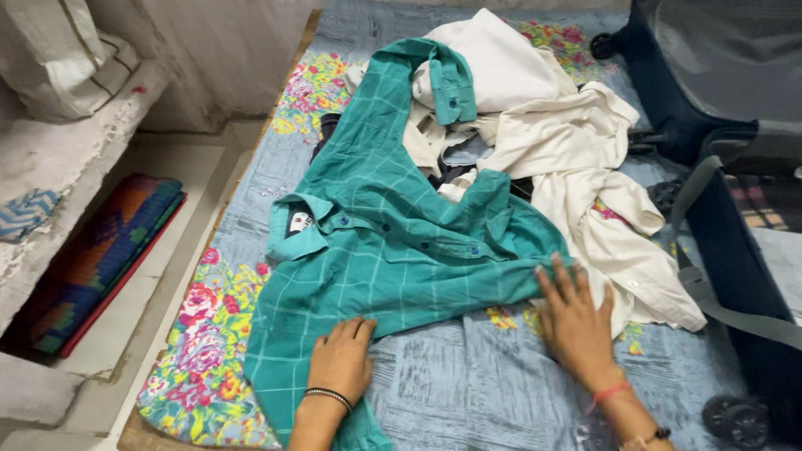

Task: The person folds a shirt and other pieces of clothing by hand on a bed and places them into a suitcase.

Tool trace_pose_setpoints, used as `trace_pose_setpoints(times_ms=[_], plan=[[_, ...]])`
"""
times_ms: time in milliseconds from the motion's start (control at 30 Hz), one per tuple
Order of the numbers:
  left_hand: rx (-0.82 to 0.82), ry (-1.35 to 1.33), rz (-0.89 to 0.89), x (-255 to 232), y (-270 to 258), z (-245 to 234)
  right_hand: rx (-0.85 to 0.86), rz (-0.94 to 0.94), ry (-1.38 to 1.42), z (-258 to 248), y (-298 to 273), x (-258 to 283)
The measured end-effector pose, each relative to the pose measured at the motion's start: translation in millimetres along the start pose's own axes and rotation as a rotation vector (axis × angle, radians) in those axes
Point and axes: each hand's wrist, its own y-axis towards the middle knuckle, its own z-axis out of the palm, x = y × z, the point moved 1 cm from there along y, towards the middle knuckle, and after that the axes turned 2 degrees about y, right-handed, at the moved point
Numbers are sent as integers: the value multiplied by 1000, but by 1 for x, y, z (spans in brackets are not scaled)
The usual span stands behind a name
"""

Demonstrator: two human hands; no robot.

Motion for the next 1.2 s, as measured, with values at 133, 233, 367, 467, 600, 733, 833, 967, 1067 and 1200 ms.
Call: trace_pose_setpoints(times_ms=[133, 233, 367, 467, 600, 733, 833, 967, 1067, 1200], plan=[[-94, 106, 18, 10, -1, 27, -78, 115, -37, -13, 15, -18], [-121, 45, -1, 20, -4, 34, -87, -163, 300, 4, -5, -6], [-101, -28, -57, 23, -10, 23, 93, -556, 392, 23, -32, 43], [-40, -55, -47, 17, -19, 7, -21, -484, 478, 18, -18, 81], [-71, -122, -19, 6, -32, -10, -26, -389, 454, 20, 10, 118], [-29, -137, -25, 1, -44, -20, -37, -280, 202, 53, 35, 107], [-19, -144, -17, 2, -57, -30, -243, -129, 105, 61, 36, 53], [3, -122, -13, 4, -72, -38, -301, 49, 55, 39, 4, -50], [96, -110, -61, 2, -80, -41, -279, 102, 143, -2, -32, -113], [146, -48, 26, -6, -78, -35, -148, 238, 338, -45, -59, -112]])
